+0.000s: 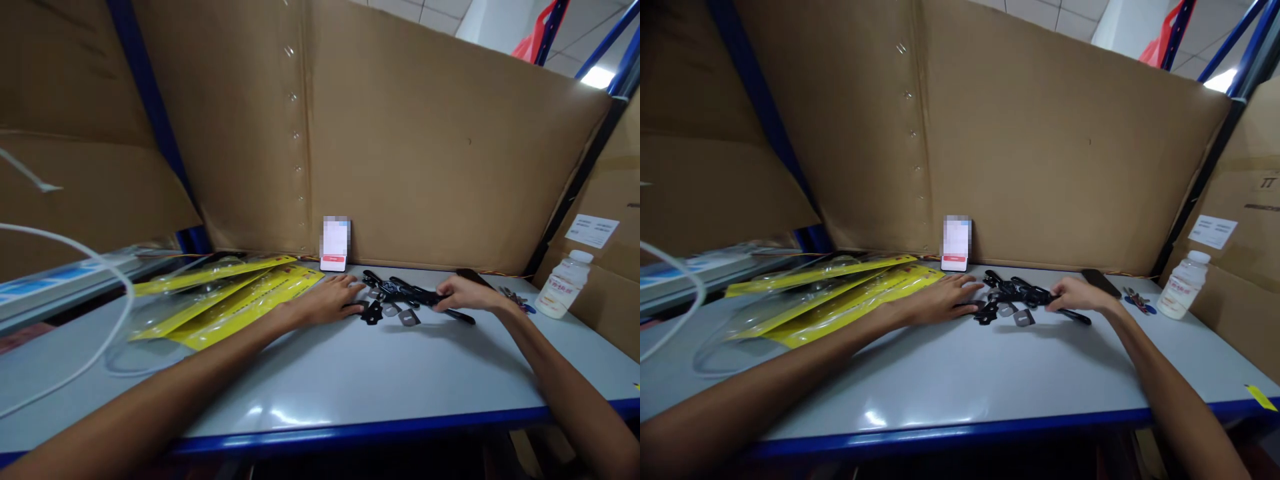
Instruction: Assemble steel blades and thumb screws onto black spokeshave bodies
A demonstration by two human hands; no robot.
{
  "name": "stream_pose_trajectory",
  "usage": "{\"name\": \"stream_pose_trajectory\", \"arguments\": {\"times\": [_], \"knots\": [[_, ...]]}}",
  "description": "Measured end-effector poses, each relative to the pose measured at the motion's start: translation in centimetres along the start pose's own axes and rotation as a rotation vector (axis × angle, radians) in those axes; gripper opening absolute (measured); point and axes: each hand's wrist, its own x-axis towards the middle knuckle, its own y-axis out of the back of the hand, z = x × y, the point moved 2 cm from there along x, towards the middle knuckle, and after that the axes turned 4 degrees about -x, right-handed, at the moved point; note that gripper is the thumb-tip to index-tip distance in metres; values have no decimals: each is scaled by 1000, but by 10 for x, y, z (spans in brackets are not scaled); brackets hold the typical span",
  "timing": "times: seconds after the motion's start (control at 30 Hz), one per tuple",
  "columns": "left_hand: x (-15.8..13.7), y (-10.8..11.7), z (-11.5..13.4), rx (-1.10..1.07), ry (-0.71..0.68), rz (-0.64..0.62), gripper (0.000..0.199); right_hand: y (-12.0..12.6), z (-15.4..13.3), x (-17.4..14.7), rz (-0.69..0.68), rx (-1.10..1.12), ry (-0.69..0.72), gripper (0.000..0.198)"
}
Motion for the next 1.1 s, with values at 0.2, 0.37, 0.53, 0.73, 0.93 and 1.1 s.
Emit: {"name": "stream_pose_trajectory", "arguments": {"times": [0.2,0.37,0.53,0.73,0.93,1.1], "knots": [[-1,22,-2,-18,39,-116,31,-41,-28,11,-94,-65,80,32],[-9,32,-3,-105,69,-260,35,-64,-43,11,-72,-35,171,26],[-9,31,4,-72,90,-262,30,-74,-62,2,49,-180,189,13],[-9,30,11,-24,89,-205,30,-67,-71,-7,94,-388,220,16],[-9,28,9,55,119,-158,20,-61,-64,-4,25,-364,214,22],[-7,25,17,73,93,-6,22,-60,-62,-2,21,-330,209,23]]}}
